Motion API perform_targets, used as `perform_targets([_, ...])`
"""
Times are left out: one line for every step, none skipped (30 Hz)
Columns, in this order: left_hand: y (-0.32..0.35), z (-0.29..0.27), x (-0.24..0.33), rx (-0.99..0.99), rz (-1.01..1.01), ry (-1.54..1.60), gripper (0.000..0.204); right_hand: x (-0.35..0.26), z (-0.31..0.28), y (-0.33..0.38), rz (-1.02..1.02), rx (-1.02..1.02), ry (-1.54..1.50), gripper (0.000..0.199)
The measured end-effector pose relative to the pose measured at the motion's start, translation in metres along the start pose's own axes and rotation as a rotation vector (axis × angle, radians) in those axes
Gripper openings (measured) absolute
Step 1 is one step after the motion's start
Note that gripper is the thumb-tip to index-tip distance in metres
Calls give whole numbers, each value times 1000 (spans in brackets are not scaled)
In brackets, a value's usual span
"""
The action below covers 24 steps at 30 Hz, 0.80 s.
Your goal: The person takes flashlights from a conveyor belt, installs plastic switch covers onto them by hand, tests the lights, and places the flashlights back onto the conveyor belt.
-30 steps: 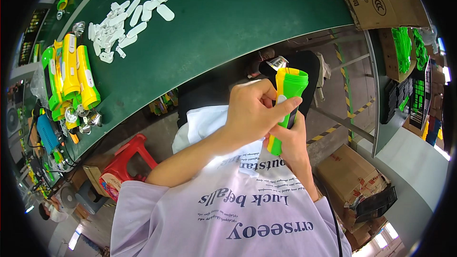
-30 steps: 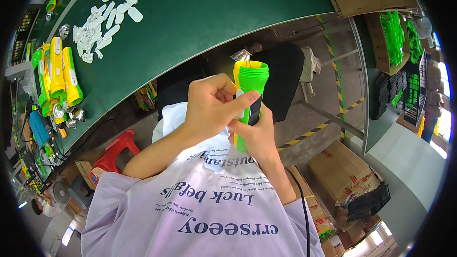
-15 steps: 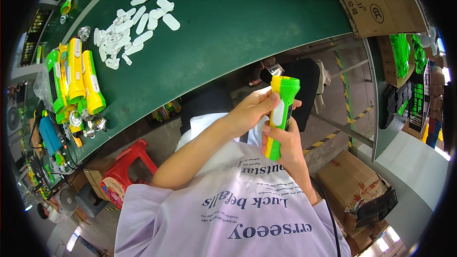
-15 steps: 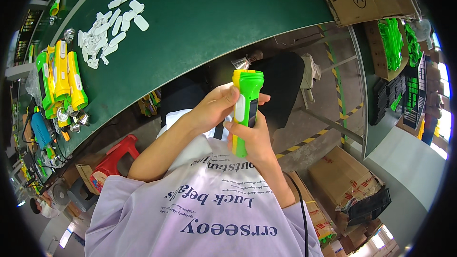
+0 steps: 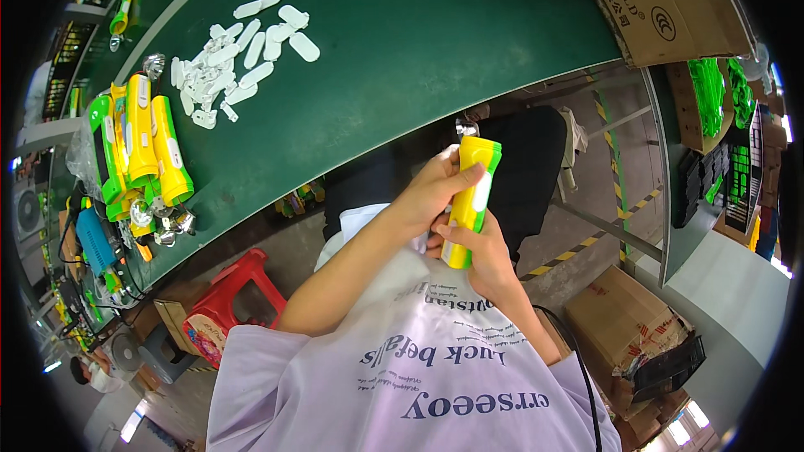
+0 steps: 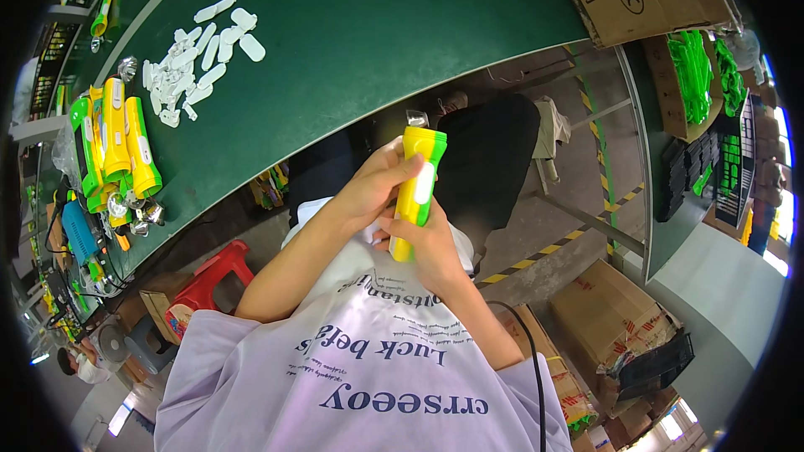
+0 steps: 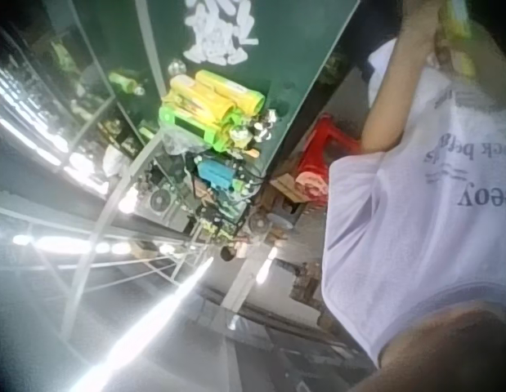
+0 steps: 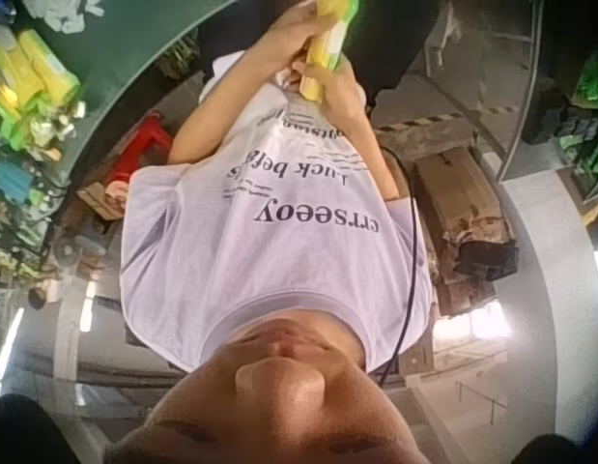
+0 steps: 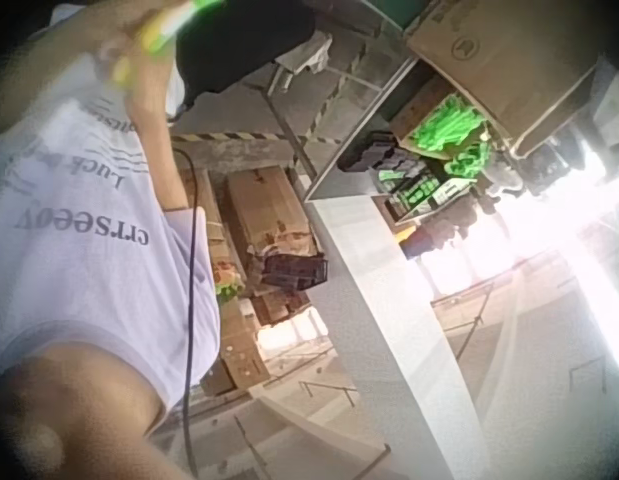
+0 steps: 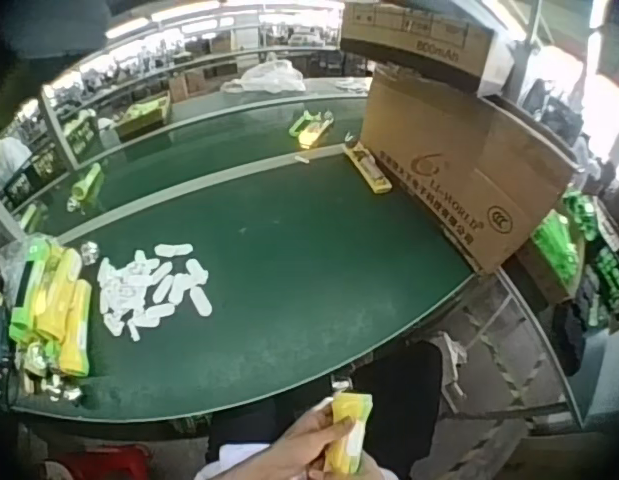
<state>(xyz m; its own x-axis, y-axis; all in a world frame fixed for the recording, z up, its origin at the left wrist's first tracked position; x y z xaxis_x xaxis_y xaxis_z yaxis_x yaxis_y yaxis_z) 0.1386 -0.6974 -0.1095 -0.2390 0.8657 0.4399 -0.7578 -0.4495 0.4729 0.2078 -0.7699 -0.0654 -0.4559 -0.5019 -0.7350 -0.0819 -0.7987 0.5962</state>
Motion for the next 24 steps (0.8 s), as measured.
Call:
perform_targets([2, -1, 4, 154, -11, -151, 48, 9, -5, -1, 55, -49, -67, 30])
perform_targets([5, -1, 8, 314, -23, -304, 45, 15, -8, 1, 112, -102, -138, 30])
perform_targets([2, -9, 2, 386, 29, -343, 49, 17, -3, 2, 136, -118, -169, 27])
perform_targets([-1, -15, -1, 445, 114, -460, 45, 19, -1, 3, 140, -148, -178, 27])
perform_targets([6, -7, 12, 504, 32, -703, 44, 23, -4, 2, 169, -116, -323, 29])
perform_targets([15, 0, 24, 570, -52, -939, 44, 26, -1, 1, 206, -90, -461, 31])
perform_targets([19, -2, 27, 620, 74, -1186, 44, 25, 2, 0, 211, -67, -496, 38])
perform_targets([29, 8, 37, 561, -3, -1229, 42, 23, 6, -2, 215, -84, -507, 38])
perform_targets([42, 17, 48, 537, 129, -1231, 37, 17, 8, -3, 176, -84, -555, 41])
perform_targets([58, 23, 59, 511, 261, -1230, 33, 12, 9, -5, 138, -82, -603, 43])
perform_targets([76, 27, 79, 551, 326, -1175, 29, 12, 5, -7, 132, -136, -684, 55])
perform_targets([96, 27, 97, 596, 391, -1120, 26, 10, 7, -10, 119, -142, -728, 56])
perform_targets([112, 13, 114, 745, 449, -1109, 25, 7, 7, -13, 120, -147, -767, 56])
perform_targets([122, -2, 132, 877, 505, -1098, 24, 6, 3, -16, 110, -140, -812, 56])
perform_targets([139, -11, 155, 997, 508, -1076, 26, 4, 3, -18, 109, -150, -859, 55])
perform_targets([160, -23, 174, 1162, 519, -1142, 27, 1, 5, -18, 121, -170, -863, 55])
perform_targets([182, -40, 189, 1299, 560, -1262, 27, 0, 6, -19, 113, -188, -863, 56])
perform_targets([196, -49, 201, 1448, 538, -1406, 26, 0, 4, -22, 95, -191, -862, 57])
perform_targets([209, -57, 209, 1562, 634, -1551, 25, 0, 3, -24, 83, -191, -857, 57])
perform_targets([220, -61, 217, 1627, 607, -1618, 23, 0, 4, -25, 83, -195, -866, 57])
perform_targets([231, -67, 223, 1639, 601, -1647, 21, 1, 3, -27, 70, -157, -888, 56])
perform_targets([237, -73, 226, 1649, 596, -1675, 20, 3, 1, -29, 57, -117, -910, 56])
perform_targets([240, -77, 229, 1654, 598, -1679, 20, 4, 0, -32, 49, -133, -909, 56])
perform_targets([240, -80, 231, 1593, 604, -1689, 18, 4, 1, -31, 50, -137, -912, 56])
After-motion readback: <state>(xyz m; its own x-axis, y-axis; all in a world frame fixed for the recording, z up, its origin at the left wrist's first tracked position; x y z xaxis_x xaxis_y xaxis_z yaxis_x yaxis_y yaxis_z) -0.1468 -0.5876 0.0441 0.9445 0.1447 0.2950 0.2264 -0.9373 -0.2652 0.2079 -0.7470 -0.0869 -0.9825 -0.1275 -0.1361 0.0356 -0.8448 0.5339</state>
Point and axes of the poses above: each hand's wrist, its own y-axis away from the middle knuckle, its own z-axis out of the palm, x = y × z, the point moved 5 cm from there along -y, towards the middle knuckle, and after that the axes turned 10 degrees about -z, right-handed, at the moved point
